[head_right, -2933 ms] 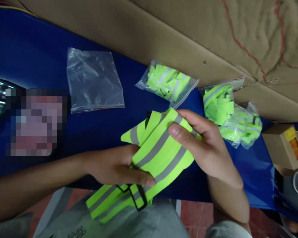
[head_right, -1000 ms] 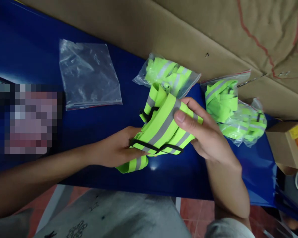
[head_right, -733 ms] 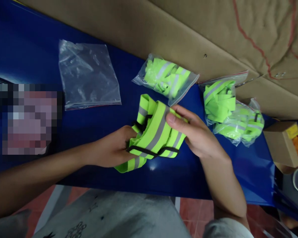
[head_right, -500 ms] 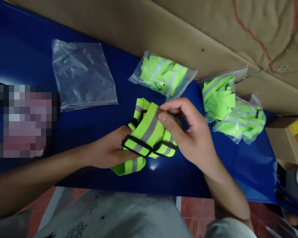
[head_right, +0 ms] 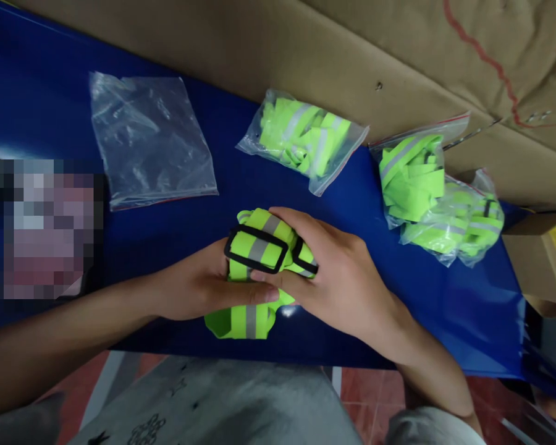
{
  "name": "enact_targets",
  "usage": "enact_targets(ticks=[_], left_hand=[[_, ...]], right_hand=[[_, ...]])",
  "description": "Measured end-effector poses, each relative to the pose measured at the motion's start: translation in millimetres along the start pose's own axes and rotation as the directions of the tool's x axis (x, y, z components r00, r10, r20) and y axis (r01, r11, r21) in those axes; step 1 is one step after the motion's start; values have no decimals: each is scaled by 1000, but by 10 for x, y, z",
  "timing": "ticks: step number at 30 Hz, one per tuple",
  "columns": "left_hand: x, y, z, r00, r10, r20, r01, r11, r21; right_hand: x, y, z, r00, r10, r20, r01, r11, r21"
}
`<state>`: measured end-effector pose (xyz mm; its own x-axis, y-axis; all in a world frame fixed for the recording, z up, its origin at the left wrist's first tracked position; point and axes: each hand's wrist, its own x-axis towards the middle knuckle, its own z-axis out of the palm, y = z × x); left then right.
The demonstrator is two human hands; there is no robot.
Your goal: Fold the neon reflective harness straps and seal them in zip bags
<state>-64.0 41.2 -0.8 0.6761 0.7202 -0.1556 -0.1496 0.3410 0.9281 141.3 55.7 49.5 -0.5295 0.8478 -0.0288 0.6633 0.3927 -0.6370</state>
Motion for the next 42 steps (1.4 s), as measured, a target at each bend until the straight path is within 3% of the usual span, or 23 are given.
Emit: enact_targets(ticks=[3,7,11,14,17,20,23,25,28,31,33,35,38,42], left_hand=[[7,36,20,995,-82,64,92,980,-177],[-21,-15,71,952,-212,221,268,926,-267],[-20,-62,64,953,-166,254,228,944,-239],[10,-60,-14,961,-152,229,173,982,-77],[24,-69,-89,965,-84,250,83,996,14],[11,-83,-115,982,47,181,-71,989,131],[2,-73,-103,993,92,78,-107,968,226],[10,-64,-85,998,65,-12,-61,977,204],[31,-74,-52,976,16,-216,4,996,93],[43,-113,-13,940,-7,-340,19,999,32],[42,-142,15,929,41,-368,-10,996,86],[36,-165,38,913,87,-398,-29,988,150],[11,-179,49,895,65,-442,-5,991,135],[-43,-193,21,946,-22,-323,60,992,109]], right_hand=[[6,21,-8,999,-2,-38,2,1000,-11],[9,32,-50,990,24,-141,-25,1000,-6],[23,48,-183,986,147,-76,-125,964,233],[16,99,-268,964,264,-7,-221,822,524],[9,154,-271,939,292,180,-328,608,723],[27,182,-220,889,262,375,-457,465,758],[59,189,-174,849,279,449,-529,424,735],[72,180,-161,860,290,420,-510,478,715],[62,130,-159,930,295,218,-366,701,612],[-2,24,-167,979,201,11,-191,908,374],[-74,-69,-181,995,97,-31,-90,978,189],[-156,-160,-201,1000,1,-11,0,999,44],[-259,-268,-239,986,-155,59,160,984,-80],[-309,-327,-271,937,-319,141,346,897,-276]])
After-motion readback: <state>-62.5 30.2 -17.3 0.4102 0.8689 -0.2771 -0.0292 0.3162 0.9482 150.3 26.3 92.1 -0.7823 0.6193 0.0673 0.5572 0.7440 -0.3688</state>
